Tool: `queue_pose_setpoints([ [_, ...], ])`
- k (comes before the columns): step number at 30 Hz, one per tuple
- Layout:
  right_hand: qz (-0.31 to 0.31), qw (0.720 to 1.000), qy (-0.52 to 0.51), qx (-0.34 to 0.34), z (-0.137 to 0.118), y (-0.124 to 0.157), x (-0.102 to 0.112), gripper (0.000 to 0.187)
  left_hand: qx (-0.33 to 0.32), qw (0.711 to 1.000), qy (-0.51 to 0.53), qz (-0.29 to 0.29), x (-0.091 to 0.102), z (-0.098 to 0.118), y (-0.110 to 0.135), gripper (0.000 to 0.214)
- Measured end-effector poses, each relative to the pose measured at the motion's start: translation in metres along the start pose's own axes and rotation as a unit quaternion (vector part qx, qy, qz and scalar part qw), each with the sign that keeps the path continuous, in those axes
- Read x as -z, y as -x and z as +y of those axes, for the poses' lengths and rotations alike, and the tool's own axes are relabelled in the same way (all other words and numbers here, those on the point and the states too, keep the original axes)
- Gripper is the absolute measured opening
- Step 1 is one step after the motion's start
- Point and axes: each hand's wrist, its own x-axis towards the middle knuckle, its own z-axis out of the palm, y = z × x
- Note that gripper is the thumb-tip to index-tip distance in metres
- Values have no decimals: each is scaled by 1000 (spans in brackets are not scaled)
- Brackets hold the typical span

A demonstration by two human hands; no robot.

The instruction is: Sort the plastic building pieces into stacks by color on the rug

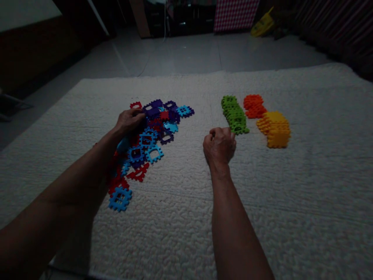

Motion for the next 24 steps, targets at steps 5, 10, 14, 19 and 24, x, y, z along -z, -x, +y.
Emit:
queue_pose_setpoints([
  [5, -1, 1000, -4, 1, 0, 0, 0, 21, 17, 995, 45, 88, 7, -10, -17, 50],
  [10, -11, 1000, 1, -5, -1, -1, 0, 22, 63, 995, 40, 73, -2, -27, -58, 46],
  [14, -17, 1000, 1, -12, -2, -2, 1, 23, 46, 998, 32, 36, -13, -17, -65, 44],
  [19, -9, 1000, 3, -5, -3, -2, 1, 23, 2, 999, -32, -13, -6, 10, -46, 45],
  [24, -1, 1000, 1, 3, -3, -2, 0, 23, -17, 997, -74, 30, -1, 37, -40, 45],
])
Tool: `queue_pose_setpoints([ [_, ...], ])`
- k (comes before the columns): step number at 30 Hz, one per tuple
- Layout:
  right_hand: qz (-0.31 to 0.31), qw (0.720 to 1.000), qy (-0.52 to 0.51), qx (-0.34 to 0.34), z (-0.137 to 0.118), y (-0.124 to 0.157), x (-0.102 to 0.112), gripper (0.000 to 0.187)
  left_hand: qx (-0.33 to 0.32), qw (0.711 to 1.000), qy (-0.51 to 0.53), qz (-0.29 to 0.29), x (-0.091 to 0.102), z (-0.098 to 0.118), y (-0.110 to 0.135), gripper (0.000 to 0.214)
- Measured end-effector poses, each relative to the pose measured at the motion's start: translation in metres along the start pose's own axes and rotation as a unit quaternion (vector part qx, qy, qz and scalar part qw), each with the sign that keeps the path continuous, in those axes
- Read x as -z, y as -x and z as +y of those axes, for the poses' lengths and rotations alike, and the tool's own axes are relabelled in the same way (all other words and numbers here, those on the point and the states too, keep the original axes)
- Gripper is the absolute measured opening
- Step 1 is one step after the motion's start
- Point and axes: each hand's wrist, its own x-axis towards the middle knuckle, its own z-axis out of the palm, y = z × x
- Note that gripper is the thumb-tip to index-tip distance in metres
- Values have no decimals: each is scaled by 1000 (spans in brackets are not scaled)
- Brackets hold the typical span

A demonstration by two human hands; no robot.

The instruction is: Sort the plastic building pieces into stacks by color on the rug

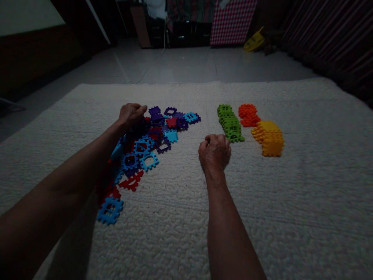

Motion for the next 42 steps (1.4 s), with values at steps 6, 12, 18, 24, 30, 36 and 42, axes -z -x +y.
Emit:
queue_pose_setpoints([
  [6, -12, 1000, 0, -11, -1, -1, -1, 24, -75, 995, 1, -70, -4, 29, -4, 42],
  [12, -12, 1000, -4, -8, -1, -2, -1, 24, -149, 986, 64, -37, 16, 38, 50, 37],
  [18, -12, 1000, -15, 3, -1, -1, -1, 24, -208, 973, 91, -42, 30, 18, 130, 34],
  [24, -21, 999, -22, -8, -2, 0, 0, 26, -200, 974, 84, -63, 49, -55, 208, 48],
  [30, -31, 999, -18, -2, 2, -2, 0, 25, -124, 985, 48, -107, 39, -95, 269, 84],
  [36, -52, 982, -150, 101, -20, 13, -7, 27, -126, 989, 71, -37, 13, -81, 254, 82],
  [42, -152, 921, -273, 234, -51, 31, -12, 19, -144, 981, 107, 69, -9, -50, 217, 63],
])
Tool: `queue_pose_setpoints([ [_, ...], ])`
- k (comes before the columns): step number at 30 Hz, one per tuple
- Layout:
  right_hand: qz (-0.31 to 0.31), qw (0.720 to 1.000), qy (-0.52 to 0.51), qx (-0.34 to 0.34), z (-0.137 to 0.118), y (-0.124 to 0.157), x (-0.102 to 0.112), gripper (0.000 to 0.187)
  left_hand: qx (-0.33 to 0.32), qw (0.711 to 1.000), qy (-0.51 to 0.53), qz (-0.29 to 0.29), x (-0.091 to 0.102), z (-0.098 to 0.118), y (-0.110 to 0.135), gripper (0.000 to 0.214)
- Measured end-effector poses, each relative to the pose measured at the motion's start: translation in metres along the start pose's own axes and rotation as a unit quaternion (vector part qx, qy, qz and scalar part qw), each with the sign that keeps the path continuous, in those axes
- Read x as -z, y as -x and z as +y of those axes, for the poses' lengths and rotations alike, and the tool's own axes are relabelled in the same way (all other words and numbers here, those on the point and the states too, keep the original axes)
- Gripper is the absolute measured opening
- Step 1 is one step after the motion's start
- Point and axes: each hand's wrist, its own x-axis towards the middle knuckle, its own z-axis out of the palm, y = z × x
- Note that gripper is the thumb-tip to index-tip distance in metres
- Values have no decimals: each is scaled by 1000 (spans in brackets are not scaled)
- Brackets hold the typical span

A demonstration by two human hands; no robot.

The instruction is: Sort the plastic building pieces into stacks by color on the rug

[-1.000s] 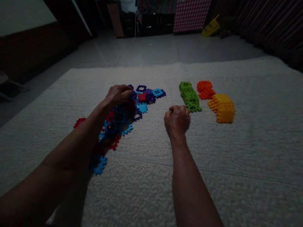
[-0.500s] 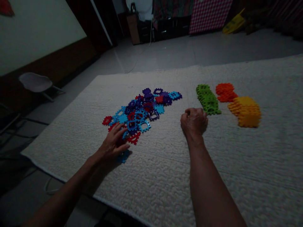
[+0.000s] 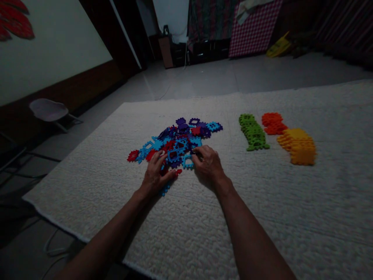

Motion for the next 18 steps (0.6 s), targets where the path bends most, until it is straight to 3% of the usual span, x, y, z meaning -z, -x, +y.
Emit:
queue_pose_setpoints([
  [4, 31, 999, -5, 39, -9, 2, -5, 24, 62, 988, -33, 135, 7, -22, -22, 38],
  [7, -15, 997, -2, 78, -30, 9, -15, 42, 169, 968, -82, 167, 20, -50, -34, 35],
  [10, -118, 989, 36, 80, -56, 20, -27, 73, 265, 946, -131, 133, 23, -65, -43, 37],
  [12, -172, 981, 67, 62, -71, 26, -33, 91, 284, 943, -145, 98, 19, -63, -48, 36],
  [18, -235, 966, 102, 28, -85, 31, -33, 104, 205, 973, -84, 70, -3, -35, -59, 31],
])
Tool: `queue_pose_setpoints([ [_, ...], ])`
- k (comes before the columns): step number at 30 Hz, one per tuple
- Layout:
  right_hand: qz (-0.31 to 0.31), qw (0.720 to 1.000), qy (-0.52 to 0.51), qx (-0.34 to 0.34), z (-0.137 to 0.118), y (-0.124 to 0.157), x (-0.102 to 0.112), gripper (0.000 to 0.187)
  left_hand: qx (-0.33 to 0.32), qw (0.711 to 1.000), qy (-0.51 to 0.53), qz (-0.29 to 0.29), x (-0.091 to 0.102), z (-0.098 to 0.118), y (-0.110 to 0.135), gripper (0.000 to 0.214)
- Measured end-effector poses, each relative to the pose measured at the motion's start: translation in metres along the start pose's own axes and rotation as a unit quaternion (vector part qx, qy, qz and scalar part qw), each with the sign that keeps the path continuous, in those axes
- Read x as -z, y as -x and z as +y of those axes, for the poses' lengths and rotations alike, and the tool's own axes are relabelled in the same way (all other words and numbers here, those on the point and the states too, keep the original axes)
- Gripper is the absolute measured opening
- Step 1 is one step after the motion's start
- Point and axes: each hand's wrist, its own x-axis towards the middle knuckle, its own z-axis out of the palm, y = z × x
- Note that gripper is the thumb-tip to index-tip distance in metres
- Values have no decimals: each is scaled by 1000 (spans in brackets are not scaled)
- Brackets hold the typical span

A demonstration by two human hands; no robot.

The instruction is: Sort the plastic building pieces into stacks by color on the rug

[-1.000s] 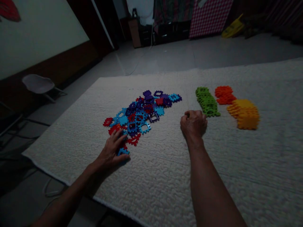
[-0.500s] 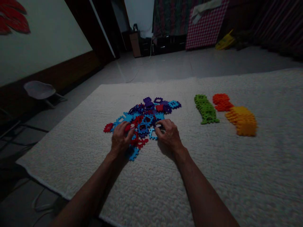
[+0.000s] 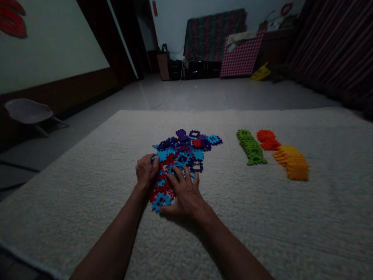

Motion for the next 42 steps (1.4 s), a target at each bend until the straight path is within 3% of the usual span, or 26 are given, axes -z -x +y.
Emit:
queue_pose_setpoints([
  [8, 80, 997, 6, 7, 16, -2, 1, 64, -86, 987, 128, 53, -18, -3, -4, 31],
  [13, 124, 992, 23, 26, 22, -2, -2, 60, -84, 967, 228, 81, -24, 0, -5, 39],
  [24, 224, 974, 20, 38, 33, -7, -6, 50, -51, 948, 314, 0, -20, 9, 0, 47],
  [29, 265, 961, 74, -8, 32, -10, -7, 51, -29, 938, 344, -32, -18, 11, -2, 50],
  [42, 297, 952, 45, -51, 40, -11, -10, 44, 1, 922, 382, -57, -15, 12, -3, 50],
])
